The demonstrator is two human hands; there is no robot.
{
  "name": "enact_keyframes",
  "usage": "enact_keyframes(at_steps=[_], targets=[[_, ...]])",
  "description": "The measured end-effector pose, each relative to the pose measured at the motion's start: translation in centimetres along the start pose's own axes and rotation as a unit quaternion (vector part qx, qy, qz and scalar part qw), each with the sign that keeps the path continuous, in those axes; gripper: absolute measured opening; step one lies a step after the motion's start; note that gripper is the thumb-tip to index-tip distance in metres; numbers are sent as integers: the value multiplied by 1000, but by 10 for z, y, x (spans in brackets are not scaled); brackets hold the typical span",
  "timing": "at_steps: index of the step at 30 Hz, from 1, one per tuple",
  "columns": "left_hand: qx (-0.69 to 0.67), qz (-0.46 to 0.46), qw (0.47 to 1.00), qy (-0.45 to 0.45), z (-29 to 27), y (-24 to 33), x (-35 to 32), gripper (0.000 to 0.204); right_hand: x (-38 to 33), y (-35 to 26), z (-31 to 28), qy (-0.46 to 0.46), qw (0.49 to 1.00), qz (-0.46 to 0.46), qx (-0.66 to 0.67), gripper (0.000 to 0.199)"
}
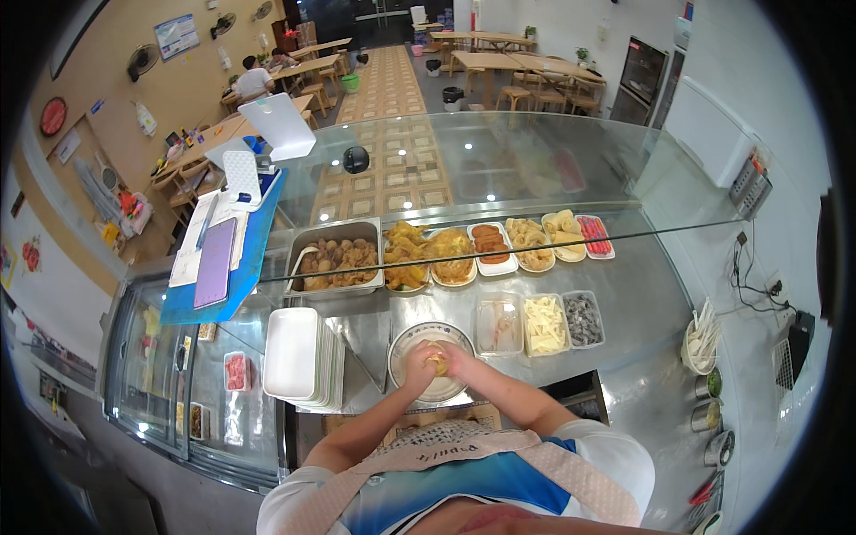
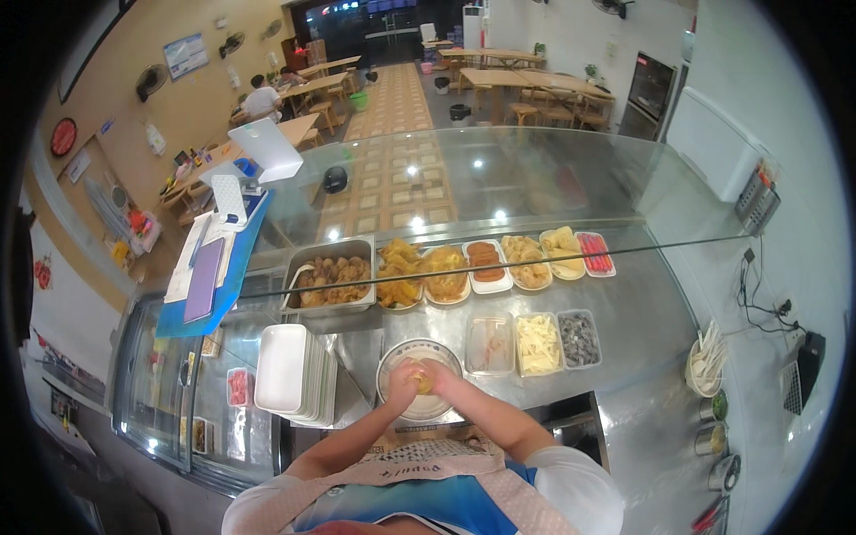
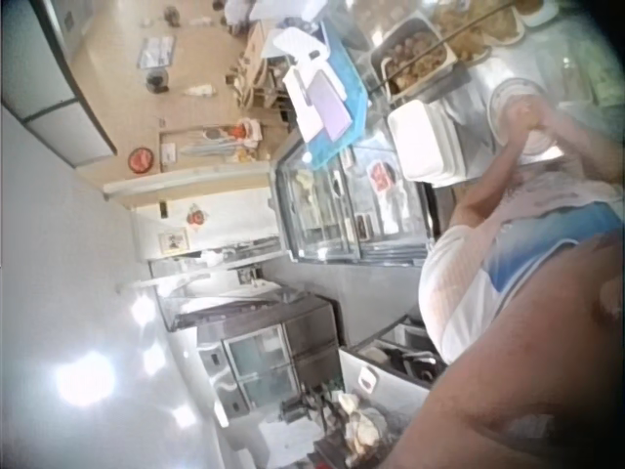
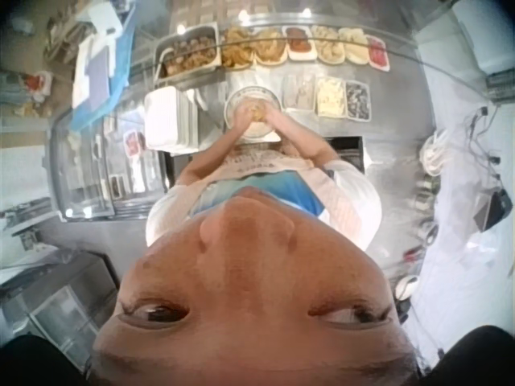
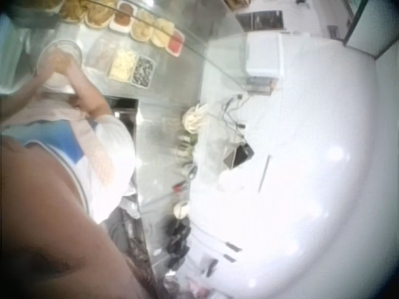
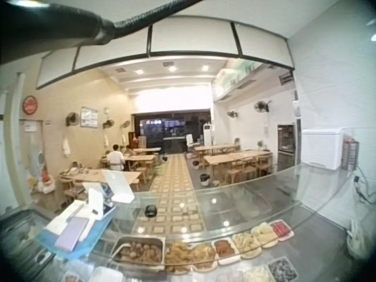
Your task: The person cleans the interior of a refrigerated display case using a yellow cloth. They move several food containers aside to wipe the stainless steel surface, then return the containers to their original positions.
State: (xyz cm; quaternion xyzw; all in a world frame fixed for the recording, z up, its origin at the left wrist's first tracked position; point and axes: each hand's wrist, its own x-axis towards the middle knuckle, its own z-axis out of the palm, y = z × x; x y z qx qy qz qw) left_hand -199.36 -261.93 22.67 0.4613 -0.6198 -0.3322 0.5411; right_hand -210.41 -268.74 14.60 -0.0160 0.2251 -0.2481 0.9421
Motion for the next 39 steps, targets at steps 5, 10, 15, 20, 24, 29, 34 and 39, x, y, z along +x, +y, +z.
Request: enact_keyframes(at_steps=[5, 10, 15, 20, 24, 29, 34, 39], targets=[[92, 143, 982, -78, -5, 1, 2, 19, 18, -8, 13, 62, 983, 44, -164, 18], [115, 217, 954, -174, -10, -3, -9, 19, 27, -12, 5, 160, 925, 53, -340, 21], [156, 181, 961, -141, -29, 7, -13, 33, 8, -25, 45, 117, 939, 158, -281, 20], [116, 0, 993, 0, -31, -15, -45, 54, -13, -24, 39, 152, 960, -9, -236, 19], [-216, -353, 910, -28, -38, -5, -45, 67, -28, -2, 55, 131, 841, -291, -436, 21], [-628, -436, 640, -73, -42, -31, -12, 69, -63, 40, 114, 17, 543, -483, -686, 18], [-795, -307, 499, -156, -23, -17, 0, 51, -70, 51, 101, -70, 474, -546, -687, 18], [-680, -442, 584, 14, -33, -24, -5, 47, -75, 52, 106, -103, 535, -575, -610, 17]])
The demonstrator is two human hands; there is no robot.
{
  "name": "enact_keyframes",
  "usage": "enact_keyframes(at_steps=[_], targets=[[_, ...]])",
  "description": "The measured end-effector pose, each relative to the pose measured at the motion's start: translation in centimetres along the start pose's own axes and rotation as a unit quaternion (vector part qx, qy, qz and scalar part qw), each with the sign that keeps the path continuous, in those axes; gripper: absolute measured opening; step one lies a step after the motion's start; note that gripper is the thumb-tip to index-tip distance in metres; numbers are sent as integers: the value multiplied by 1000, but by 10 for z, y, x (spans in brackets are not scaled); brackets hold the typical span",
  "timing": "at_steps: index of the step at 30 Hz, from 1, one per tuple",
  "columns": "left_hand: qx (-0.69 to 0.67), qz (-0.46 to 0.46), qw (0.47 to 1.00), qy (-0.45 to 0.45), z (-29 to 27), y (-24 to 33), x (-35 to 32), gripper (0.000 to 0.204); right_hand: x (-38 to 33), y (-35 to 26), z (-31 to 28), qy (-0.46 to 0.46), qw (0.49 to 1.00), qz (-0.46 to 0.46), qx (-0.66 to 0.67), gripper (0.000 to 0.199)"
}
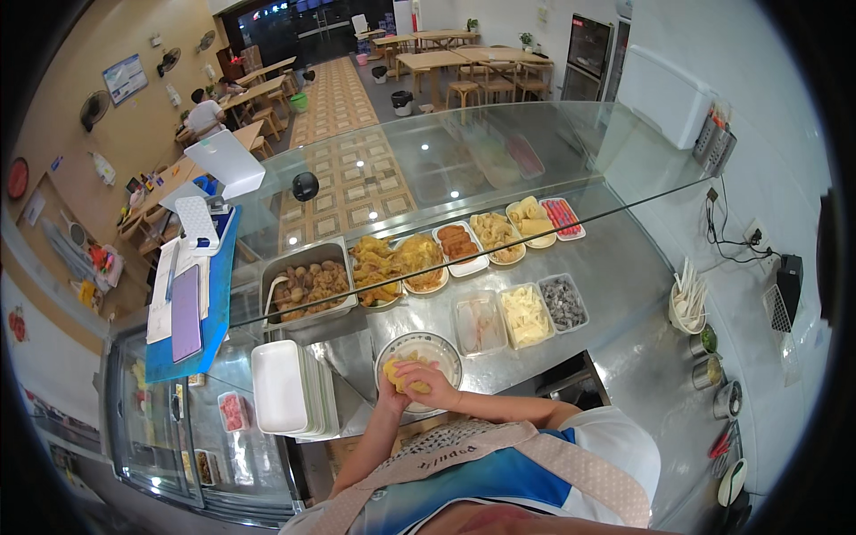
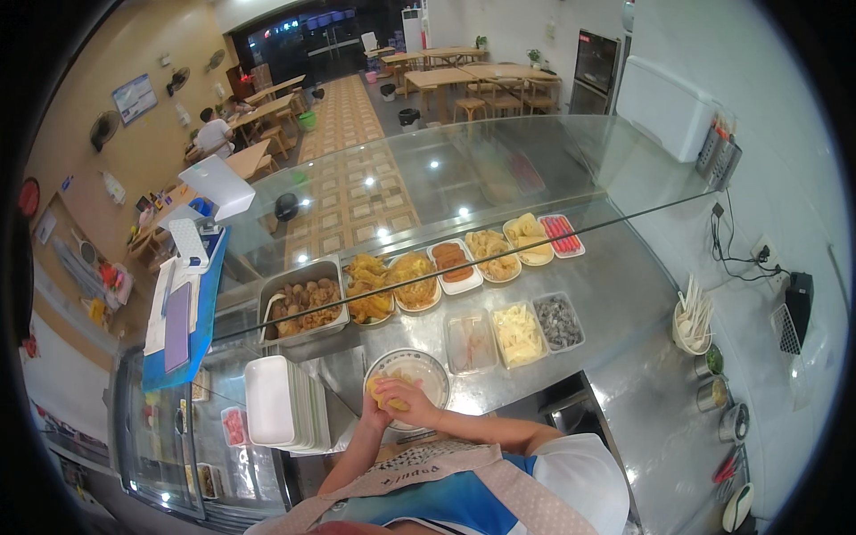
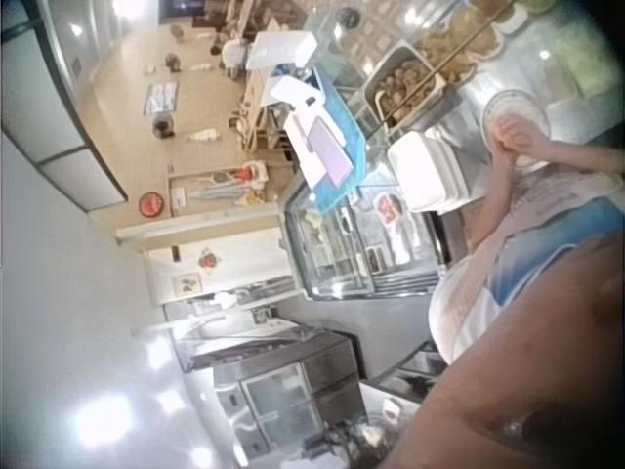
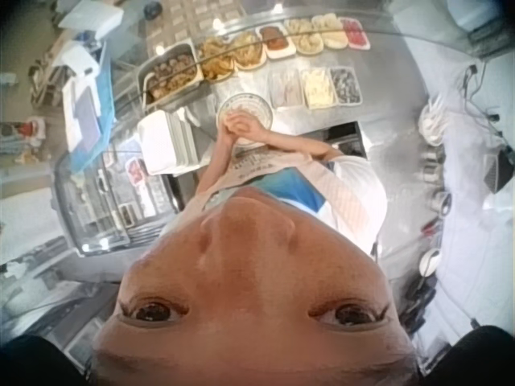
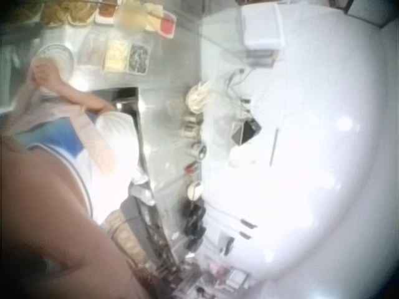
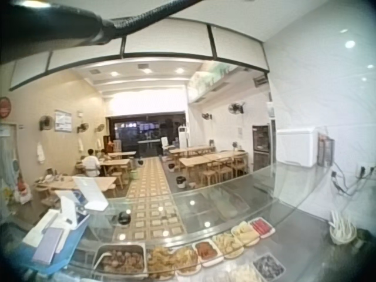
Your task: The person cleans the interior of a refrigerated display case using a yellow cloth. They move several food containers aside to wipe the stainless steel surface, then return the containers to their original positions.
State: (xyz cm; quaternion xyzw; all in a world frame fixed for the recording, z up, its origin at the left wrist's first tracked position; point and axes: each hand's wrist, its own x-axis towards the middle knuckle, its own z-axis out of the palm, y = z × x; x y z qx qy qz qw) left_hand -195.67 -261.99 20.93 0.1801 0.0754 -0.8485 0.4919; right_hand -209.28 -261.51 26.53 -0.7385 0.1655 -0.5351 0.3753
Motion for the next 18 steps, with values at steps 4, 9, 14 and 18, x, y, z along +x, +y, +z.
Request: enact_keyframes(at_steps=[4, 9, 14, 18], targets=[[17, 115, 993, 20, -20, 1, 26, 32, -15, 18, 8, 175, 969, 145, 100, 13], [200, 348, 908, 123, -16, -20, 32, 21, -32, 66, 9, 361, 798, 374, 305, 10], [581, 514, 625, 86, -6, -23, 26, 18, -46, 110, -5, 295, 665, 536, 427, 13], [683, 486, 545, -1, 32, -22, 7, 16, -17, 100, -14, 118, 588, 579, 552, 16]])
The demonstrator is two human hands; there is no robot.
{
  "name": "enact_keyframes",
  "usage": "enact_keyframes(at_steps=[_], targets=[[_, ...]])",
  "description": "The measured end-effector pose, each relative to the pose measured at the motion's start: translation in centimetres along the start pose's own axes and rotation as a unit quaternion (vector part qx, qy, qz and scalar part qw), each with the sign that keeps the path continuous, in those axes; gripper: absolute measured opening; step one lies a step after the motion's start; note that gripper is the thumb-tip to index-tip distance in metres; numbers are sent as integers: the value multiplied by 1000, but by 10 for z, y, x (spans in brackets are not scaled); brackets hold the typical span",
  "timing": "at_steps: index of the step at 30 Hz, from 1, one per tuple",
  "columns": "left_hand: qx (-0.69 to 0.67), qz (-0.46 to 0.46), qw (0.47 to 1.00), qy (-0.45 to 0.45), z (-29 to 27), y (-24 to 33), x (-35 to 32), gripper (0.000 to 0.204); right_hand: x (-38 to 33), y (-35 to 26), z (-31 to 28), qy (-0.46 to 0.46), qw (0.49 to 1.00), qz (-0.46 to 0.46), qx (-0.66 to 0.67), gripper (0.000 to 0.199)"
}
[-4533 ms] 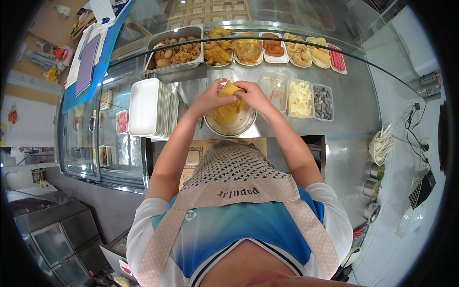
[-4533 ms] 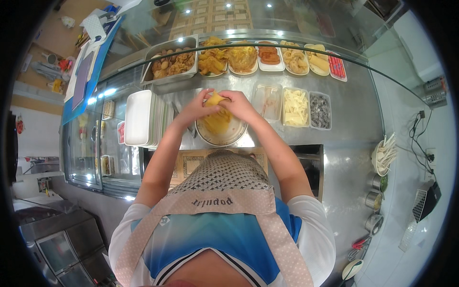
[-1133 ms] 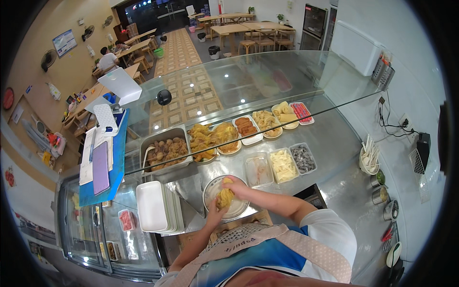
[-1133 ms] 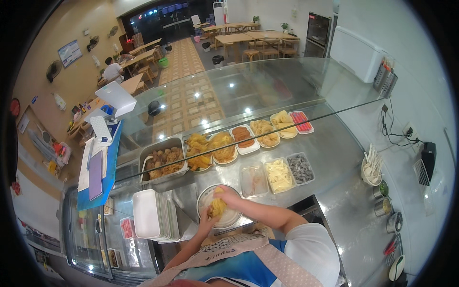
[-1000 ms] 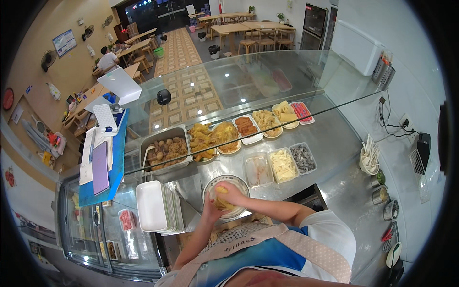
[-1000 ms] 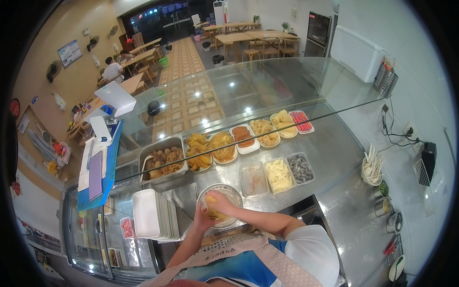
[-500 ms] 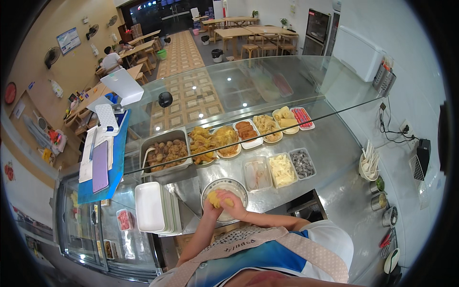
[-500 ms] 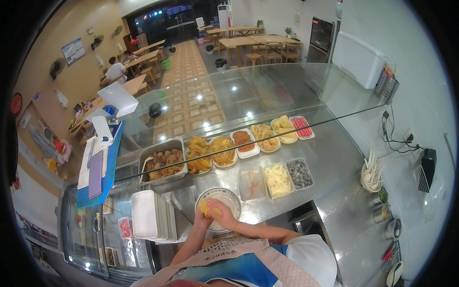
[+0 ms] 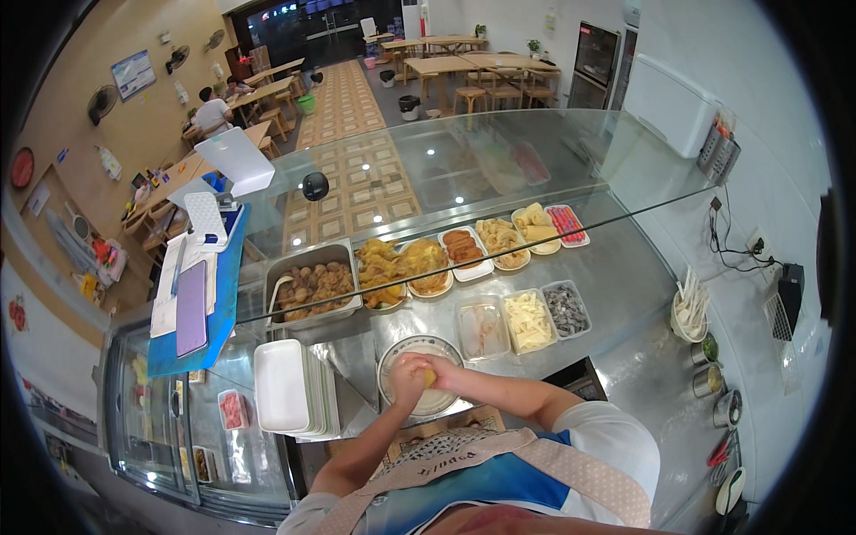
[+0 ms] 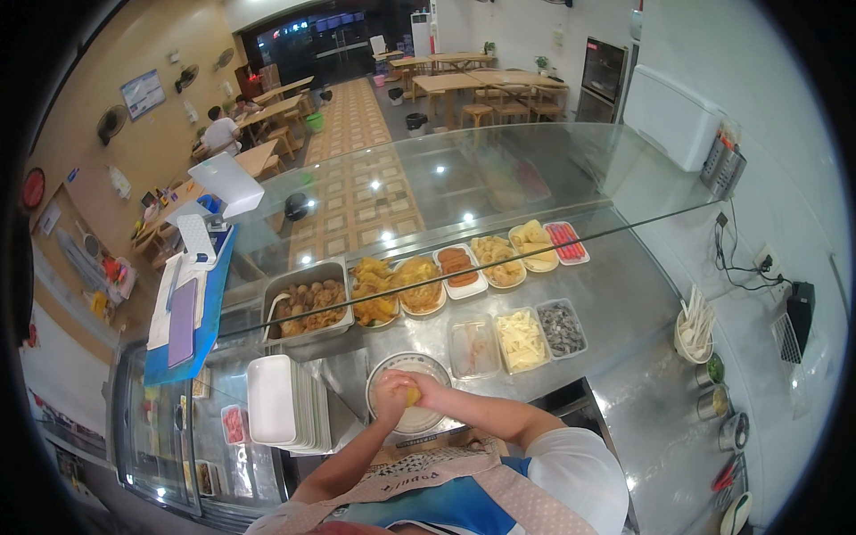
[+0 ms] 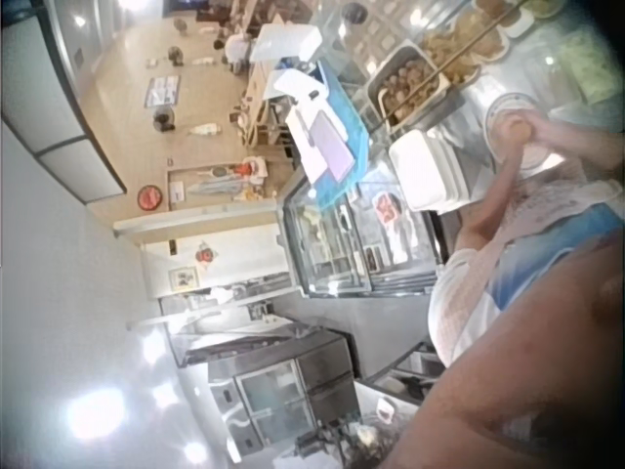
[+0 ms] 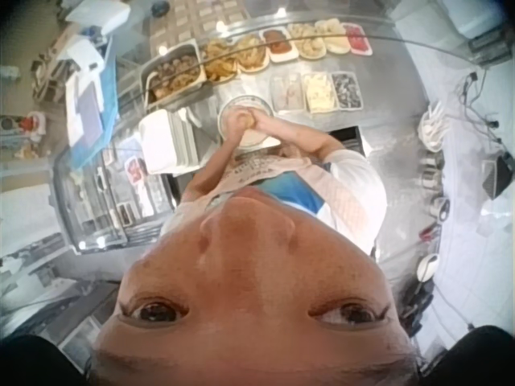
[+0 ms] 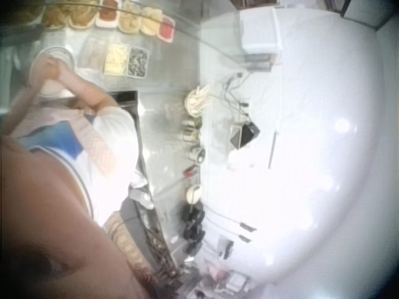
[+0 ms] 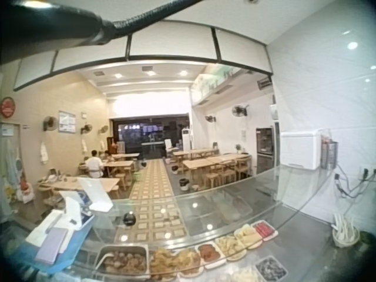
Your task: The person cleans the interior of a refrigerated display case using a yellow cloth. They move several food containers aside to wipe the stainless steel surface, then return the containers to their original positions.
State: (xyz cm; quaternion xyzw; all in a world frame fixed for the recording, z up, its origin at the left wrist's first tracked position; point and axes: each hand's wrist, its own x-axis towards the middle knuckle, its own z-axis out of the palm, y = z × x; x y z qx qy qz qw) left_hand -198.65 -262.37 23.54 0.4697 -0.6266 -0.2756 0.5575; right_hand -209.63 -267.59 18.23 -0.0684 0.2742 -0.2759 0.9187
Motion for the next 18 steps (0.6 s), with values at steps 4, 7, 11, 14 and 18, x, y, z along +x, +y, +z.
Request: enact_keyframes(at_steps=[4, 7, 11, 14, 18], targets=[[2, 29, 994, -105, 1, 7, 2, 15, 11, -14, -14, -90, 982, 163, -35, 15], [64, 134, 980, -134, 1, -9, -2, 14, 21, -16, -16, -116, 967, 219, -65, 16], [72, 192, 961, -185, -4, 8, -2, 10, 27, -23, -7, -86, 958, 241, -127, 17], [74, 210, 950, -219, -6, 14, -5, 5, 32, -28, 0, -56, 947, 255, -188, 17], [108, 274, 921, -256, -6, 14, -9, 3, 36, -30, 10, -11, 926, 259, -275, 18]])
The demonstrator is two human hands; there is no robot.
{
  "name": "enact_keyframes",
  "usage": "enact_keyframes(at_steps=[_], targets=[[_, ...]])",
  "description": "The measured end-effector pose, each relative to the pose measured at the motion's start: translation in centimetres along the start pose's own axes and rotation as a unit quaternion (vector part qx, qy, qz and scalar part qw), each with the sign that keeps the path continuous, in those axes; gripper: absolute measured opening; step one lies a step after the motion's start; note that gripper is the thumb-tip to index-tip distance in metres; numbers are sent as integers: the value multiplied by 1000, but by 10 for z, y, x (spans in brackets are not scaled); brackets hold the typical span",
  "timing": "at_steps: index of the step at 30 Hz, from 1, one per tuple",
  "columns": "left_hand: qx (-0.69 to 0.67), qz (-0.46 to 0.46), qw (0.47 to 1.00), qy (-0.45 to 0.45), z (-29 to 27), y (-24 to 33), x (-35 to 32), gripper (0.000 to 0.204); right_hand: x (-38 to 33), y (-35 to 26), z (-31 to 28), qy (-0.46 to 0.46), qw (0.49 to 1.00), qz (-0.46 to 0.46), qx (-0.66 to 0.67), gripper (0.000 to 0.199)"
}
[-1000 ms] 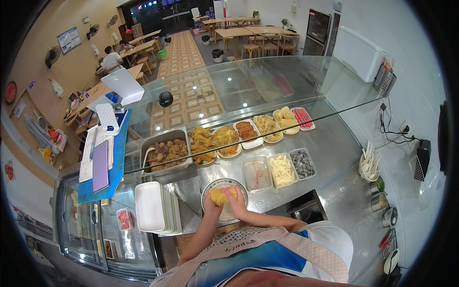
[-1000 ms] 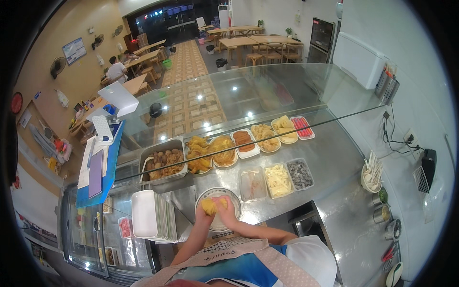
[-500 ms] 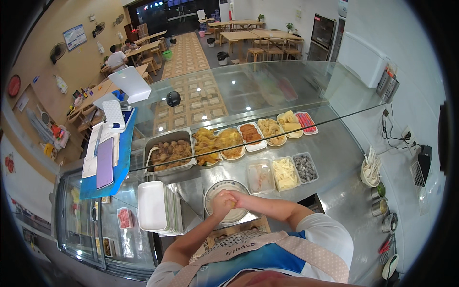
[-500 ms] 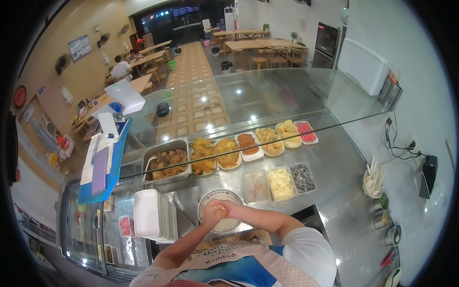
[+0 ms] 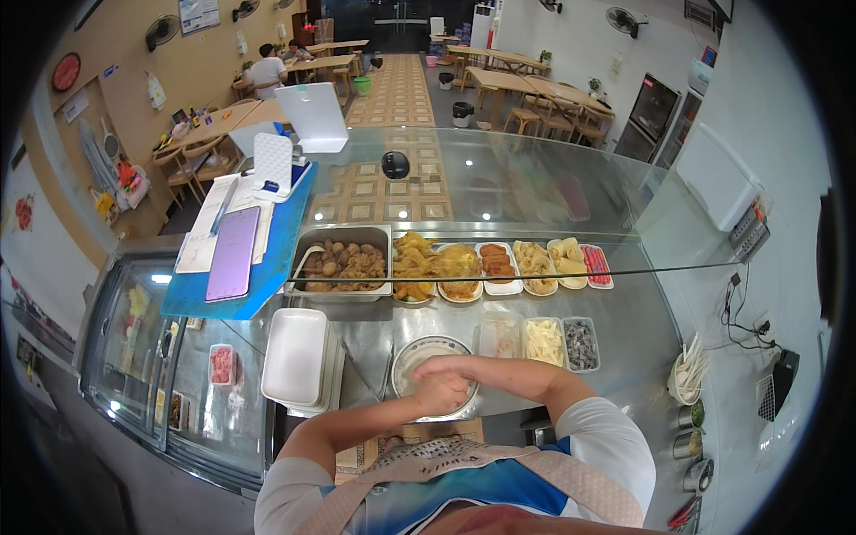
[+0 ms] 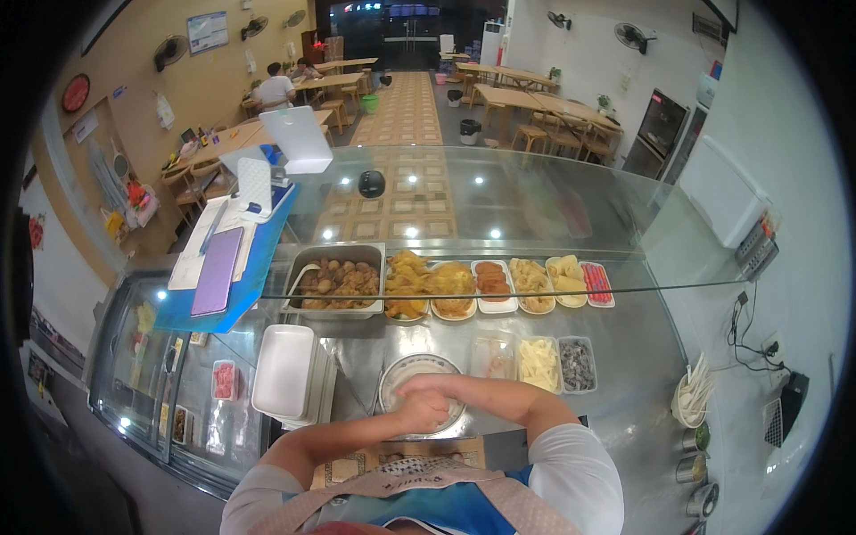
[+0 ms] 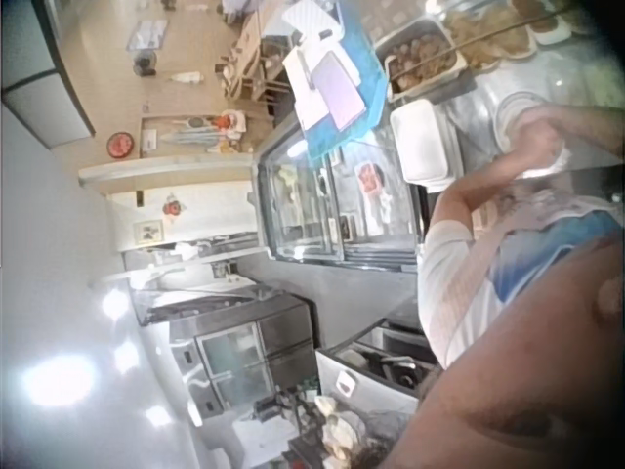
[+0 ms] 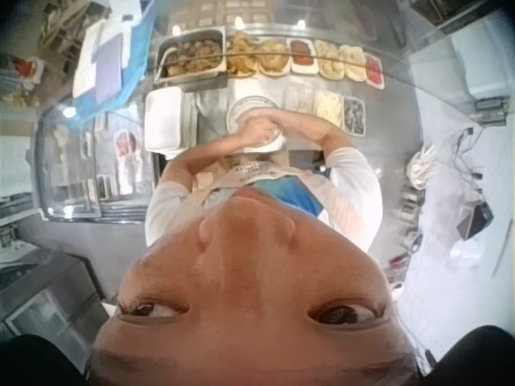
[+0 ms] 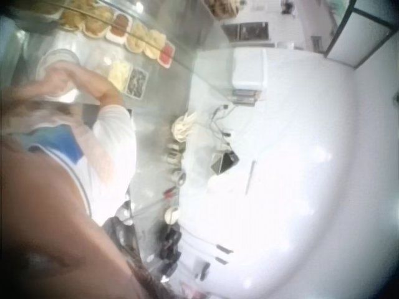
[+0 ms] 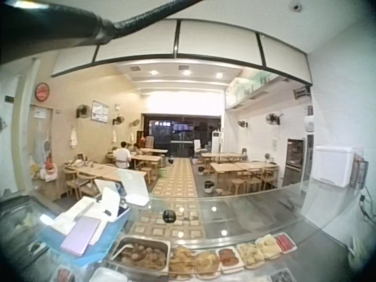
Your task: The person cleans the interior of a refrigerated display case using a yellow cloth. They move several food containers aside to wipe the stainless steel surface, then return the containers to their original positions.
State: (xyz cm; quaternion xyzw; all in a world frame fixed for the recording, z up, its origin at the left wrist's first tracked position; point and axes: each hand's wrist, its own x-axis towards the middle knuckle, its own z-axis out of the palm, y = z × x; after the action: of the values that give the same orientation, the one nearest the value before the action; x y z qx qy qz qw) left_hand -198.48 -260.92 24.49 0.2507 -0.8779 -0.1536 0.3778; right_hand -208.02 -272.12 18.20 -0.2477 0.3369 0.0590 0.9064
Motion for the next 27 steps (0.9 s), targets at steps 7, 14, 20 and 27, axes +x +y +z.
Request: enact_keyframes(at_steps=[7, 14, 20, 27], targets=[[76, 97, 990, -70, 10, -11, -6, 8, 14, -9, 17, 91, 987, 8, -130, 20], [76, 56, 987, -132, 28, -21, -8, 10, 30, -14, 31, 197, 930, -11, -311, 21], [98, 71, 980, -156, 28, -25, -13, 9, 32, -3, 44, 275, 813, -29, -513, 23], [123, 21, 989, -79, 45, -35, -21, 10, 26, 9, 45, 323, 634, -33, -702, 24]])
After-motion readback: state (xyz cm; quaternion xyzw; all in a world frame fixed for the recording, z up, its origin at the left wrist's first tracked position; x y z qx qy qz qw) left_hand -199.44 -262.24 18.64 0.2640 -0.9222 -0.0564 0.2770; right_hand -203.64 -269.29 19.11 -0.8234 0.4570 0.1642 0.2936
